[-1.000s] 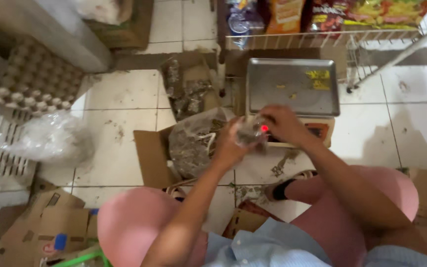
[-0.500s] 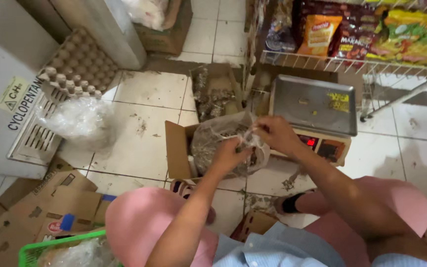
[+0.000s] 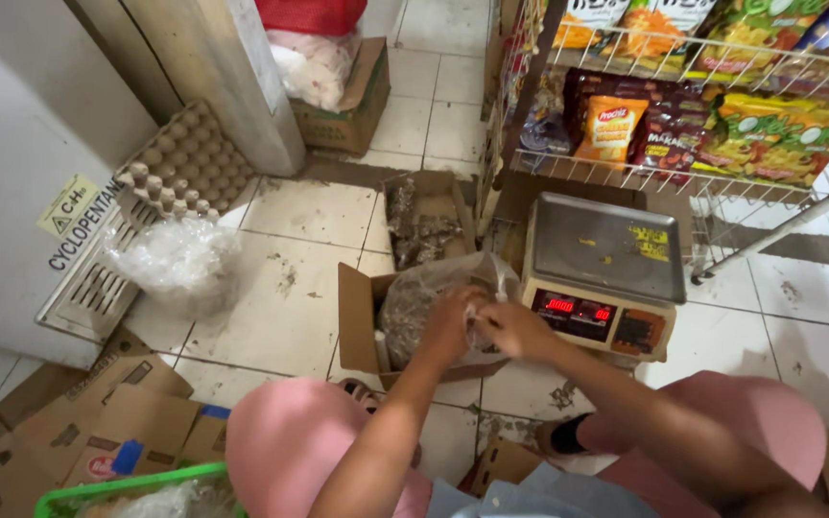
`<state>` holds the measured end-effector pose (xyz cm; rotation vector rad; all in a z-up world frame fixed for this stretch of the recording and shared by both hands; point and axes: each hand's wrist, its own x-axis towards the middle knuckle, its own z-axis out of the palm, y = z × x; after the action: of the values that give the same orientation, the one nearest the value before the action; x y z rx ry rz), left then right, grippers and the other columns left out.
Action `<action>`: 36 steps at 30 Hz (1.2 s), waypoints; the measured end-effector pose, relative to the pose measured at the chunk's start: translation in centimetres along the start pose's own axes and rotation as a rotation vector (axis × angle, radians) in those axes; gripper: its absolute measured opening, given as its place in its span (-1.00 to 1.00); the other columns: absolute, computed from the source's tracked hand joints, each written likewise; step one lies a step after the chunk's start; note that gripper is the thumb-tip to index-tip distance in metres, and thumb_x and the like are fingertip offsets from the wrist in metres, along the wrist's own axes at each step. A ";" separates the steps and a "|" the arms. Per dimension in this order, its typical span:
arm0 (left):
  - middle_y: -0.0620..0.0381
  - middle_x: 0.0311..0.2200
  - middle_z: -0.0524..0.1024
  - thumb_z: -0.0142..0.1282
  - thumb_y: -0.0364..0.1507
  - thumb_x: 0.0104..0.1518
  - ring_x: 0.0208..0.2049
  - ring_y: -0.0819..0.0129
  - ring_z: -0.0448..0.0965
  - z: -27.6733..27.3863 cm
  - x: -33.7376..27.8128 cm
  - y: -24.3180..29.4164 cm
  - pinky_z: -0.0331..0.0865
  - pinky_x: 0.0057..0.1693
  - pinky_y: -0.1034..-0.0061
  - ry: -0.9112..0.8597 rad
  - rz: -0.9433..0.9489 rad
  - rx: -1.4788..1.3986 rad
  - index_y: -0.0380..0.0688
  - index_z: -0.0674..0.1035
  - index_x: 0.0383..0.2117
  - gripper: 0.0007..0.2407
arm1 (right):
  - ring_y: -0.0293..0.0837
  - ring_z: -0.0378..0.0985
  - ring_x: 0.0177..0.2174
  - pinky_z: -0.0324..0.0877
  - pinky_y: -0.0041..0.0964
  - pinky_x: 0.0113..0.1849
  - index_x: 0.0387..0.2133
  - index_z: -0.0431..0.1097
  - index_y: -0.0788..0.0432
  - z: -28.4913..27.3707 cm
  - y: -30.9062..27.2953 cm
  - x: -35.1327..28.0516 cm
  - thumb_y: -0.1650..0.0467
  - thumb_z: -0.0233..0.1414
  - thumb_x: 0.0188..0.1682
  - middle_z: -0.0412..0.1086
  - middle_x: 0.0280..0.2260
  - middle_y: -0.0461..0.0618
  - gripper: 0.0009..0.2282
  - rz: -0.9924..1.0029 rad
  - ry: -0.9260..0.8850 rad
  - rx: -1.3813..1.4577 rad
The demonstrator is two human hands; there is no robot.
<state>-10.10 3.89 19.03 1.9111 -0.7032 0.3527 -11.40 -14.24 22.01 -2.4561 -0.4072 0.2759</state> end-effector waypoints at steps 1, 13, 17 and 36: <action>-0.16 -0.23 0.54 0.14 -0.67 -0.10 -0.12 -0.20 0.53 0.3 0.0 -0.4 0.40 -0.02 0.13 0.000 0.003 -0.042 -0.22 0.57 -0.23 -0.74 | 0.21 0.51 -0.42 0.35 0.07 -0.34 -0.37 0.47 0.24 0.3 0.3 -0.3 0.29 0.03 -0.02 0.46 -0.45 0.25 -0.78 -0.004 0.048 -0.034; 0.12 0.04 0.52 0.26 -0.54 -0.04 0.13 0.02 0.39 2.3 -0.5 -4.9 0.21 0.19 0.08 -0.289 -0.013 0.204 -0.01 0.62 -0.19 -0.74 | 0.20 0.49 -0.51 0.38 0.05 -0.40 -0.55 0.39 0.23 2.8 -2.9 -2.5 0.38 0.04 -0.06 0.42 -0.54 0.20 -0.85 -0.086 0.165 -0.007; 0.11 -0.04 0.54 0.17 -0.50 -0.10 0.11 0.04 0.42 2.1 0.1 -5.1 0.26 0.16 0.09 -0.496 -0.124 0.439 -0.05 0.59 -0.26 -0.76 | 0.21 0.51 -0.50 0.37 0.07 -0.41 -0.49 0.40 0.18 3.3 -3.4 -3.0 0.36 0.03 -0.03 0.44 -0.52 0.20 -0.86 -0.089 0.202 -0.035; -0.07 -0.45 0.55 -0.07 -0.34 0.32 -0.44 0.14 0.54 2.8 -0.8 -18.8 0.40 -0.26 0.26 0.031 -0.490 -0.096 -0.24 0.56 -0.33 -0.77 | 0.20 0.55 -0.37 0.36 0.11 -0.33 -0.38 0.51 0.16 -2.5 -7.0 7.5 0.31 0.00 -0.01 0.51 -0.41 0.17 -0.81 -0.197 0.264 -0.147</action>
<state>0.69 7.40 3.73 1.9078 -0.2099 0.0378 -5.31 -7.66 27.52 -2.5265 -0.5646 -0.1652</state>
